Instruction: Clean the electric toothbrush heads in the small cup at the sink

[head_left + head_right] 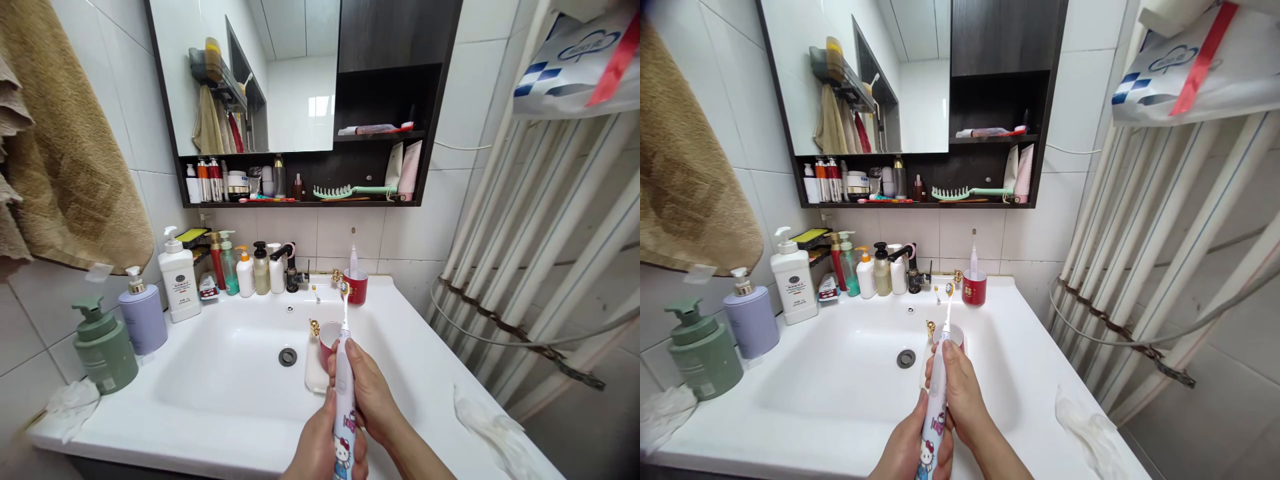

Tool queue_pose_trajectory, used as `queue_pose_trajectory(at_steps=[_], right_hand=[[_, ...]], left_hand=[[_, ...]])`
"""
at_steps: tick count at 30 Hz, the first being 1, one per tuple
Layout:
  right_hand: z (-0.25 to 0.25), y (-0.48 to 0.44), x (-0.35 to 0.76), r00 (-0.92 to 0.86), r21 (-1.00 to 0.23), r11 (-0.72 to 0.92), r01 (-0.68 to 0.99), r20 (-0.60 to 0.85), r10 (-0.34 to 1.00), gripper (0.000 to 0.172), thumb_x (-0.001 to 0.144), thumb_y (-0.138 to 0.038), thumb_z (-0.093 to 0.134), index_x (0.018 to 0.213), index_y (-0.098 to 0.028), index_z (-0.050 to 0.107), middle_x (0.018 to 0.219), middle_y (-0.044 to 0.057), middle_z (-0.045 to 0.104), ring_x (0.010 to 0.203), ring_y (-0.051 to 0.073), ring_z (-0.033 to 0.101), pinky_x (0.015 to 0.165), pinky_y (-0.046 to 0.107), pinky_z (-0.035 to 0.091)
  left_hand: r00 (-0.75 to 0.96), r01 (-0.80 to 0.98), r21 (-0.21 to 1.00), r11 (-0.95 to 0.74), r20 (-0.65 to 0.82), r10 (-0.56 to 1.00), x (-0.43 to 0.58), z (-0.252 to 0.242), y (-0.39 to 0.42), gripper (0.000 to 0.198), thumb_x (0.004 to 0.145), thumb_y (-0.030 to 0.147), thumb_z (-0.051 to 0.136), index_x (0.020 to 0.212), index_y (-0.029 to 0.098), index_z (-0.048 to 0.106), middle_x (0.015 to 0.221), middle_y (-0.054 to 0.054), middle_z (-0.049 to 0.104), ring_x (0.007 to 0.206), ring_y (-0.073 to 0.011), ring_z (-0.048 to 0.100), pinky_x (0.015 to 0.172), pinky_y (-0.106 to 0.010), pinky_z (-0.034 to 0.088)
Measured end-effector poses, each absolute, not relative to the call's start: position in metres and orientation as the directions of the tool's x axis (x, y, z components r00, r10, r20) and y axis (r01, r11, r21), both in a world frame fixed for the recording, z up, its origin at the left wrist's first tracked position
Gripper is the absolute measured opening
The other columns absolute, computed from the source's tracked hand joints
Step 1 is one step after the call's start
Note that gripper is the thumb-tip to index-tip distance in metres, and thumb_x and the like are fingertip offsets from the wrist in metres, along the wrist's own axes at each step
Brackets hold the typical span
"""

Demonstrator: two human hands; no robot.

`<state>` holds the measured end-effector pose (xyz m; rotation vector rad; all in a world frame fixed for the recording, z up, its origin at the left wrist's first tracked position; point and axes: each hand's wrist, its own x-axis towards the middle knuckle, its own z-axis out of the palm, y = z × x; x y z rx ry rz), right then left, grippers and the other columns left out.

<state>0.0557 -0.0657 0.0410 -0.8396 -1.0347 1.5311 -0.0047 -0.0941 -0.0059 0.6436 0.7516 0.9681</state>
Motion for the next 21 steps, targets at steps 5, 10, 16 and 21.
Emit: queue_pose_trajectory(at_steps=[5,10,16,21], right_hand=[[0.037,-0.063,0.062,-0.205,-0.939,-0.024,-0.343,0.05,0.978,0.033,0.068,-0.048,0.033,0.071,-0.018,0.045,0.049,-0.003,0.047,0.036,0.006,0.037,0.03,0.016,0.025],[0.036,-0.068,0.063,-0.295,-0.971,-0.005,-0.24,0.068,0.953,0.033,0.067,-0.044,0.038,0.09,-0.021,0.042,0.058,-0.003,0.05,0.034,0.005,0.035,0.03,0.017,0.023],[0.028,-0.071,0.068,-0.24,-0.971,0.112,-0.211,0.163,0.957,0.022,0.067,-0.037,0.043,0.072,-0.016,0.046,0.058,-0.003,0.048,0.045,0.005,0.04,0.045,0.019,0.034],[0.026,-0.072,0.074,-0.217,-0.936,0.02,-0.35,0.102,0.971,0.022,0.071,-0.037,0.037,0.069,-0.016,0.042,0.051,-0.004,0.045,0.039,0.004,0.038,0.039,0.017,0.031]], left_hand=[[0.356,-0.432,0.849,0.305,-0.151,0.922,-0.008,-0.009,-0.094,0.06,0.051,0.068,0.024,0.049,0.011,0.044,0.033,0.002,0.041,0.028,-0.0062,0.038,0.032,-0.018,0.023],[0.213,-0.333,0.927,0.174,-0.106,0.971,-0.007,0.001,-0.094,0.052,0.06,0.06,0.025,0.066,0.013,0.045,0.041,0.002,0.045,0.029,-0.0066,0.036,0.034,-0.02,0.024],[0.13,-0.072,0.994,-0.081,0.09,0.987,-0.022,0.014,-0.087,0.033,0.067,0.042,0.035,0.073,0.014,0.05,0.059,0.0,0.05,0.055,-0.0095,0.044,0.054,-0.021,0.033],[-0.036,0.061,0.994,-0.095,0.097,0.995,-0.052,0.025,-0.074,0.028,0.066,0.04,0.038,0.068,0.015,0.051,0.07,-0.003,0.052,0.065,-0.0126,0.046,0.058,-0.024,0.036]])
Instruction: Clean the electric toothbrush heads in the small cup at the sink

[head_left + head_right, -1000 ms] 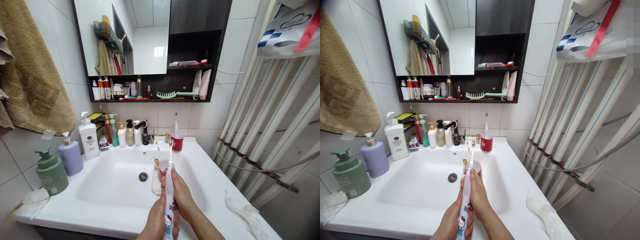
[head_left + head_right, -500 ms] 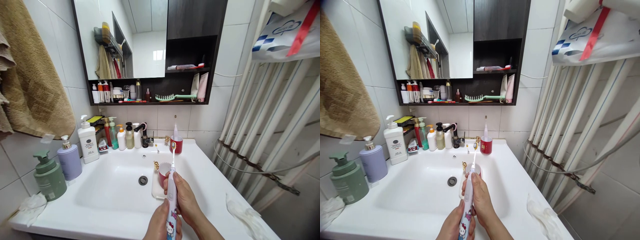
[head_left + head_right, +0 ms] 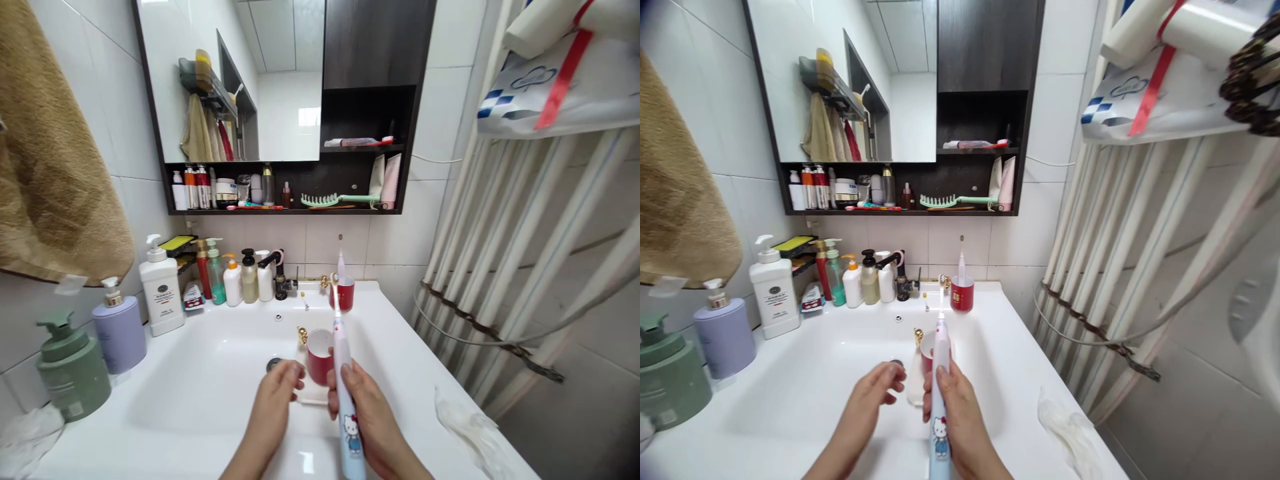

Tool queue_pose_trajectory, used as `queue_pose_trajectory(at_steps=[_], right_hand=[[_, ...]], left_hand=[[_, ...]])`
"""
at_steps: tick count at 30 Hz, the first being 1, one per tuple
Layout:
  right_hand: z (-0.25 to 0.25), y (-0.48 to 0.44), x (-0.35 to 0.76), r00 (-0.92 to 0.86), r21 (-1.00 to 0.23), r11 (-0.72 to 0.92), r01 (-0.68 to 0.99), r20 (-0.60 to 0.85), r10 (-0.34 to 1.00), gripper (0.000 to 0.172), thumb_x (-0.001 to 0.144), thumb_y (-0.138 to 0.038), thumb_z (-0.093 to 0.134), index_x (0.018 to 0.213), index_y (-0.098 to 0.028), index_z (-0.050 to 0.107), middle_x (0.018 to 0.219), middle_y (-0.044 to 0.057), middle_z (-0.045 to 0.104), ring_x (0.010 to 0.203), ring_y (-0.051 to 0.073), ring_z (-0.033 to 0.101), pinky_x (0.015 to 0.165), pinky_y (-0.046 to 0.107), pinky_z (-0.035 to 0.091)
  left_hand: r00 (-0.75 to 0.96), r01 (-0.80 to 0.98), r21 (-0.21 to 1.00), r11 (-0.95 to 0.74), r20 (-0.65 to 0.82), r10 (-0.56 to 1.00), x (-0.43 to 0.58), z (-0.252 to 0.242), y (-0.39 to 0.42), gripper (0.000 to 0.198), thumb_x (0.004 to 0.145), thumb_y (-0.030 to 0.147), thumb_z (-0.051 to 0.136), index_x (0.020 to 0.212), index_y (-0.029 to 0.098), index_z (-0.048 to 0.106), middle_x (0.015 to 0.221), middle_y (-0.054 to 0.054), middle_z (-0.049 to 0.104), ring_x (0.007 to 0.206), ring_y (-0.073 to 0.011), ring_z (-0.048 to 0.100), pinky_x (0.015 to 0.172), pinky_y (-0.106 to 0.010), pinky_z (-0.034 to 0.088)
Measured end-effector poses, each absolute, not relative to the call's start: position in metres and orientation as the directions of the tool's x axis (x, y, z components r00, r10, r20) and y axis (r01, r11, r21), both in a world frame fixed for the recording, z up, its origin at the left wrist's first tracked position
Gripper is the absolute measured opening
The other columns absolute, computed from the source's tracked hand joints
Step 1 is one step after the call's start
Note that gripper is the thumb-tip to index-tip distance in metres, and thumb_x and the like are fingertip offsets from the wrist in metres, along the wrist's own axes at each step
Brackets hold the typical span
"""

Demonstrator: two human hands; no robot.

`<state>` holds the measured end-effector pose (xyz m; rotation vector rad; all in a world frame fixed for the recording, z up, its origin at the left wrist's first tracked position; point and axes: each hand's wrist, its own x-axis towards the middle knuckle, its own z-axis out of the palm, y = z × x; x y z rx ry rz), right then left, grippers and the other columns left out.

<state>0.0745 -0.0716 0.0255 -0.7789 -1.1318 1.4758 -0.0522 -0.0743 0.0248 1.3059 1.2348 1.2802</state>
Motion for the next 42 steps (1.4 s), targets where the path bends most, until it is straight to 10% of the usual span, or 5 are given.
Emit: queue_pose_trajectory(at_steps=[19,42], right_hand=[[0.002,-0.074,0.055,-0.364,-0.946,-0.052,-0.32,0.072,0.929,0.027,0.065,-0.042,0.039,0.064,-0.015,0.04,0.046,-0.004,0.042,0.028,0.003,0.035,0.028,0.015,0.027],[0.007,-0.082,0.053,-0.292,-0.954,0.001,-0.298,0.092,0.952,0.023,0.066,-0.039,0.039,0.067,-0.016,0.038,0.05,-0.005,0.042,0.03,0.003,0.035,0.028,0.016,0.026]], left_hand=[[0.084,-0.443,0.895,0.056,-0.02,0.996,-0.024,0.056,-0.058,0.024,0.065,0.034,0.042,0.076,0.012,0.045,0.058,-0.001,0.052,0.051,-0.0095,0.049,0.05,-0.021,0.035],[0.116,-0.472,0.877,0.087,-0.037,0.993,-0.025,0.062,-0.059,0.021,0.062,0.033,0.045,0.073,0.015,0.045,0.055,0.0,0.053,0.055,-0.0116,0.051,0.054,-0.024,0.037]])
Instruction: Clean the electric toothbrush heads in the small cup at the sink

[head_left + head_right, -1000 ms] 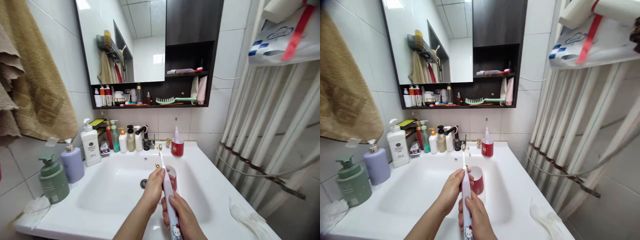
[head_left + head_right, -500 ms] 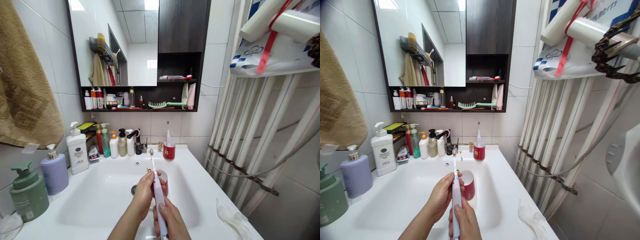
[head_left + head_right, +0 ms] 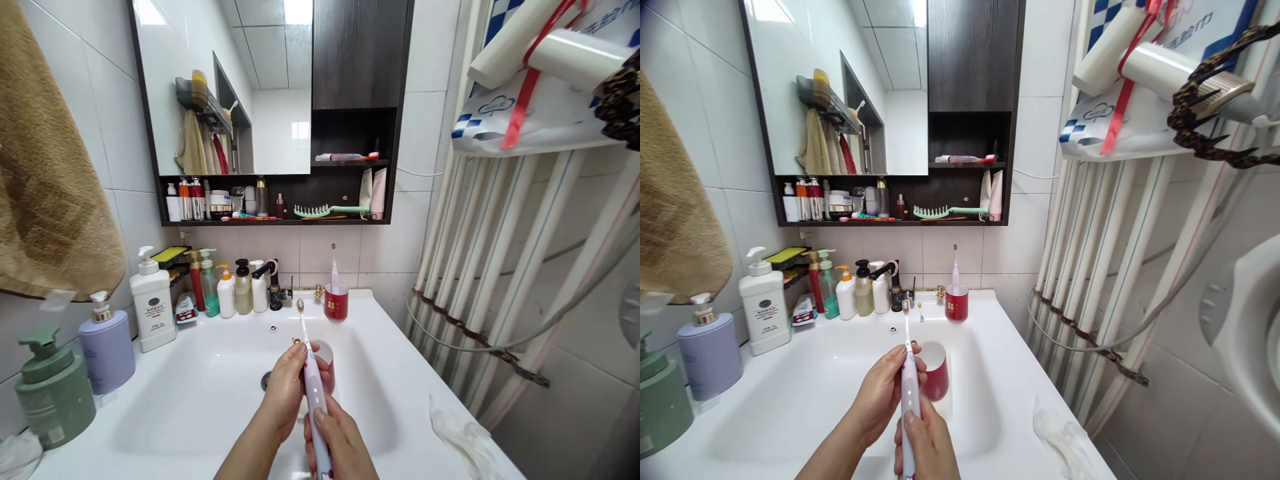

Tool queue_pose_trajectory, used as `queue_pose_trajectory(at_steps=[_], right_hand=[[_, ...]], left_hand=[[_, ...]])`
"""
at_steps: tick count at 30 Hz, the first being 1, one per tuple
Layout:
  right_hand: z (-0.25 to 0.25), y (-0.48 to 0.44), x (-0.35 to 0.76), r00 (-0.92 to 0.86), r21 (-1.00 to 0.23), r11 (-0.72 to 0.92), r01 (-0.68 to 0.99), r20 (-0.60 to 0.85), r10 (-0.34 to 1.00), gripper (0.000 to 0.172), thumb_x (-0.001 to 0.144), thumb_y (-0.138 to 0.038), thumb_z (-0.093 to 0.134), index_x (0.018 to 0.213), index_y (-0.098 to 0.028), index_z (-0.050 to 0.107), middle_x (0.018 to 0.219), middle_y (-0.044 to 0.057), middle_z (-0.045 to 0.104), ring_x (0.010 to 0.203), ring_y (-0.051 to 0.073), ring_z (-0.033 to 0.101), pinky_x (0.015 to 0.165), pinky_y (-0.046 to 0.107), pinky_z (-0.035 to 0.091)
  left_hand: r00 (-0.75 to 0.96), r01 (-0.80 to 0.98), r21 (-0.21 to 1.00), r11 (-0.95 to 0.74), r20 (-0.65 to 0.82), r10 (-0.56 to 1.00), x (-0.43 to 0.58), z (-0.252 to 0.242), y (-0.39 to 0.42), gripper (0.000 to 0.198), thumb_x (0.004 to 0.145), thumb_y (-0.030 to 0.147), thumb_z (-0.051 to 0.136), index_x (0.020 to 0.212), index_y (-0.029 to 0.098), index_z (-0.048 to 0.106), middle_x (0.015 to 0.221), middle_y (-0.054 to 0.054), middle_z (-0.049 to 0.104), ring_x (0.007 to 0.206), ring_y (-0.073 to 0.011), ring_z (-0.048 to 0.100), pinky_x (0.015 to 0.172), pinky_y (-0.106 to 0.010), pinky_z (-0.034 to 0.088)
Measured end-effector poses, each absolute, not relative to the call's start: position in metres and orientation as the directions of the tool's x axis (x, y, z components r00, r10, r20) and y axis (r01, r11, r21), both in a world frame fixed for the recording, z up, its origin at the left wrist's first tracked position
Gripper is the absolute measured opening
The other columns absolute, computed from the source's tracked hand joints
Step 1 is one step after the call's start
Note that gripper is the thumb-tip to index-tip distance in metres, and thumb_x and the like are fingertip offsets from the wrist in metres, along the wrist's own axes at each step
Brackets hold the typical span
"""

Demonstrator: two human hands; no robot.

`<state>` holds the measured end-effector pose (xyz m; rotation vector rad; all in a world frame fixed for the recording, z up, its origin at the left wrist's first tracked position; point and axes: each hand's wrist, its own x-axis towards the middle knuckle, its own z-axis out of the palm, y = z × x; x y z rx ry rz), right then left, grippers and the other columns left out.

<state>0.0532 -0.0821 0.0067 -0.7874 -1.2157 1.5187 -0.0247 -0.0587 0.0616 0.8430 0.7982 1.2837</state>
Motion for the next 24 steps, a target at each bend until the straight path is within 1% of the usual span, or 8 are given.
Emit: queue_pose_trajectory(at_steps=[4,7,10,16,21,24], right_hand=[[0.0055,-0.0823,0.054,-0.304,-0.961,0.012,-0.277,0.099,0.948,0.025,0.067,-0.041,0.038,0.065,-0.016,0.038,0.046,-0.005,0.041,0.029,0.003,0.034,0.028,0.016,0.026],[0.0034,-0.0822,0.0544,-0.292,-0.962,0.017,-0.274,0.1,0.951,0.028,0.066,-0.044,0.038,0.066,-0.016,0.039,0.048,-0.005,0.041,0.03,0.003,0.035,0.029,0.016,0.026],[0.0021,-0.0826,0.0539,-0.283,-0.954,0.015,-0.3,0.104,0.953,0.028,0.065,-0.044,0.039,0.071,-0.016,0.038,0.052,-0.004,0.042,0.03,0.003,0.035,0.029,0.016,0.026],[0.0037,-0.0845,0.0525,-0.286,-0.942,0.006,-0.336,0.108,0.952,0.029,0.065,-0.043,0.04,0.076,-0.015,0.039,0.055,-0.004,0.042,0.031,0.003,0.036,0.029,0.017,0.028],[0.0031,-0.0838,0.0528,-0.271,-0.959,0.023,-0.283,0.103,0.957,0.029,0.066,-0.043,0.039,0.075,-0.015,0.04,0.054,-0.003,0.043,0.031,0.003,0.036,0.03,0.017,0.028],[0.0021,-0.0834,0.053,-0.299,-0.964,0.035,-0.265,0.117,0.947,0.028,0.067,-0.042,0.038,0.076,-0.015,0.039,0.048,-0.005,0.042,0.031,0.004,0.035,0.031,0.017,0.027]], left_hand=[[0.121,-0.464,0.883,0.073,-0.018,0.992,-0.0231,0.0639,-0.061,0.02,0.063,0.033,0.044,0.073,0.015,0.044,0.054,0.001,0.052,0.052,-0.011,0.05,0.049,-0.022,0.036],[0.108,-0.482,0.874,0.067,-0.017,0.994,-0.0213,0.0666,-0.0633,0.02,0.064,0.033,0.043,0.072,0.015,0.043,0.053,0.001,0.051,0.05,-0.0099,0.049,0.047,-0.021,0.034],[0.111,-0.485,0.87,0.086,-0.036,0.993,-0.0207,0.0682,-0.0649,0.019,0.065,0.032,0.042,0.072,0.014,0.042,0.051,0.001,0.049,0.047,-0.0091,0.047,0.046,-0.021,0.034],[0.097,-0.468,0.882,0.049,-0.004,0.995,-0.0212,0.0698,-0.067,0.019,0.066,0.032,0.04,0.072,0.014,0.042,0.053,0.001,0.049,0.046,-0.0078,0.045,0.047,-0.022,0.034],[0.105,-0.477,0.876,0.063,-0.014,0.994,-0.0219,0.0689,-0.0664,0.02,0.065,0.033,0.043,0.072,0.015,0.042,0.052,0.001,0.05,0.048,-0.0095,0.048,0.047,-0.021,0.034],[0.121,-0.472,0.879,0.067,-0.01,0.993,-0.0219,0.0697,-0.0667,0.022,0.064,0.035,0.043,0.073,0.015,0.042,0.053,0.0,0.052,0.05,-0.0105,0.049,0.047,-0.022,0.034]])
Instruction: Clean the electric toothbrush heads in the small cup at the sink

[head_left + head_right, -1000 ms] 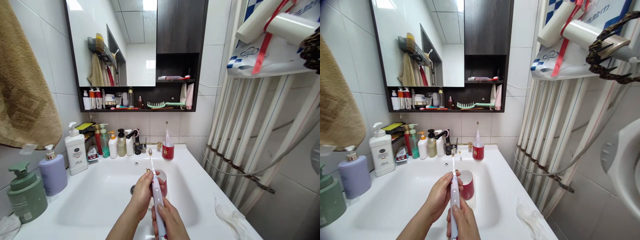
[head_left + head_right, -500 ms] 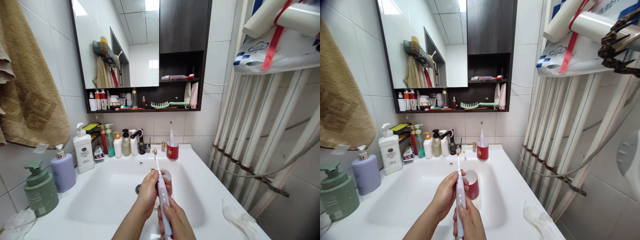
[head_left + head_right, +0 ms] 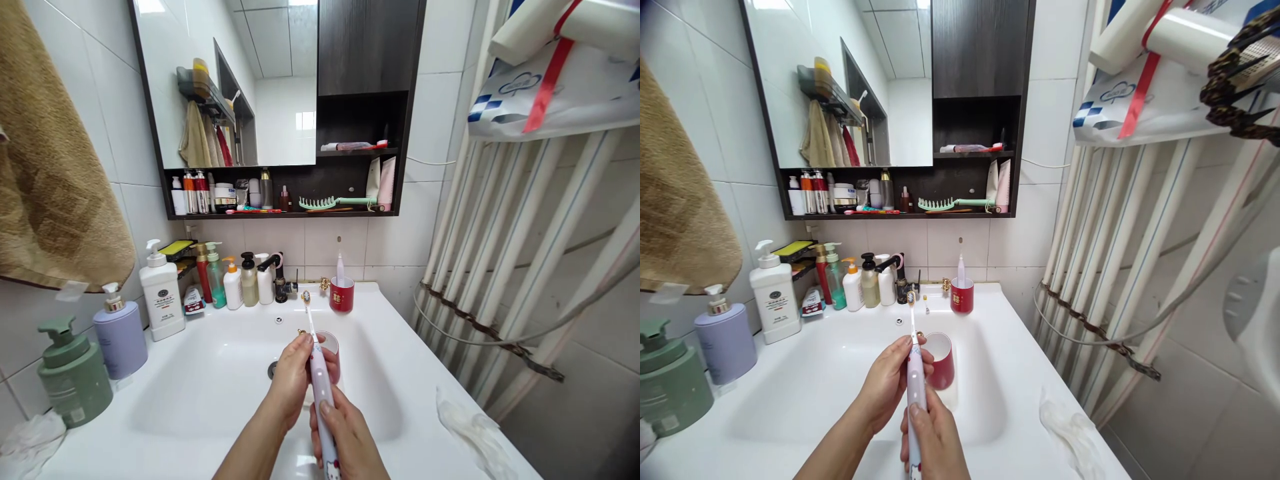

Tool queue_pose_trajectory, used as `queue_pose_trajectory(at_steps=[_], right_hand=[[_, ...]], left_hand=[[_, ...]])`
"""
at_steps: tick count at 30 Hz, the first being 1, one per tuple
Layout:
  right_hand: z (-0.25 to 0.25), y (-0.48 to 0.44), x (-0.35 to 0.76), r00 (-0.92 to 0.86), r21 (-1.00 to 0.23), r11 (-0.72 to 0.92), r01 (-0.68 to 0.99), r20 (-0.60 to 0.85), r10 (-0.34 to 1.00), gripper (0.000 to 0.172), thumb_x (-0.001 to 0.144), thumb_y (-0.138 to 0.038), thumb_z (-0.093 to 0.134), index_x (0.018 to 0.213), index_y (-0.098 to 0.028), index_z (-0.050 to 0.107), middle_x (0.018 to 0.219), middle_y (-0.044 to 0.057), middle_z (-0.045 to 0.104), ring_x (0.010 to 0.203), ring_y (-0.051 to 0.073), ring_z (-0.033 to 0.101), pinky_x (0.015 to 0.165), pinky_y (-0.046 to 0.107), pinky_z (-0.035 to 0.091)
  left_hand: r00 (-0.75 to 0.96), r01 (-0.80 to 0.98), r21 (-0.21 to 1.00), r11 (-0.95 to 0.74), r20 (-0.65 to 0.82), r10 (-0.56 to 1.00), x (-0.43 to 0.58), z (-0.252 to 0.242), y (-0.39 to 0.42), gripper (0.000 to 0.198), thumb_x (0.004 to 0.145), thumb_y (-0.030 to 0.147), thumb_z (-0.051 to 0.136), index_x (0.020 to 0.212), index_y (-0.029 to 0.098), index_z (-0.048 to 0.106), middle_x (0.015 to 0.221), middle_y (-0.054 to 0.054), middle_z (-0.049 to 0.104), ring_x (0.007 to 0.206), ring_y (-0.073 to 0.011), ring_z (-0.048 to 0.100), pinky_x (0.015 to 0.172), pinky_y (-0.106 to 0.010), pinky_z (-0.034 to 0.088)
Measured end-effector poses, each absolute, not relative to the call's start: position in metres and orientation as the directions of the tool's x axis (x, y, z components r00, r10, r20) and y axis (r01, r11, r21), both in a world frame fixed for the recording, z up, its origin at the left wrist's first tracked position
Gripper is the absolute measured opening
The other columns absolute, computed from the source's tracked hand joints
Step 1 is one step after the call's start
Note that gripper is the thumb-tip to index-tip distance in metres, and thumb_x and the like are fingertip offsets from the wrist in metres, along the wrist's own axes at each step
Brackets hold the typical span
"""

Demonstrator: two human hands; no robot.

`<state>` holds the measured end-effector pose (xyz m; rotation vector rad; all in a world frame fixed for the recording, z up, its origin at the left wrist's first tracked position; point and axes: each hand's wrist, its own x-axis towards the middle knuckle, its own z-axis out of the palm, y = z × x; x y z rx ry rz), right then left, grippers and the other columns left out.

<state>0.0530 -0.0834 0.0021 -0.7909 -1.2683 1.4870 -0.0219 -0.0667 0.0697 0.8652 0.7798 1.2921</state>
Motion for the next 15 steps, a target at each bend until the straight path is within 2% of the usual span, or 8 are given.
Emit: queue_pose_trajectory(at_steps=[6,15], right_hand=[[0.001,-0.0827,0.0534,-0.286,-0.973,0.066,-0.222,0.13,0.949,0.029,0.067,-0.045,0.035,0.07,-0.016,0.04,0.041,-0.005,0.039,0.032,0.005,0.034,0.031,0.017,0.026],[0.0014,-0.0843,0.0539,-0.305,-0.973,0.04,-0.226,0.11,0.946,0.026,0.068,-0.041,0.036,0.067,-0.016,0.041,0.04,-0.005,0.04,0.032,0.005,0.034,0.032,0.017,0.025]], left_hand=[[0.07,-0.471,0.881,0.05,-0.019,0.997,-0.0205,0.0723,-0.0679,0.023,0.062,0.036,0.046,0.071,0.015,0.043,0.053,0.001,0.053,0.049,-0.0098,0.049,0.05,-0.022,0.035],[0.125,-0.47,0.879,0.077,-0.02,0.992,-0.0225,0.0688,-0.0658,0.024,0.062,0.036,0.046,0.073,0.015,0.042,0.051,0.001,0.051,0.049,-0.0103,0.049,0.046,-0.021,0.033]])
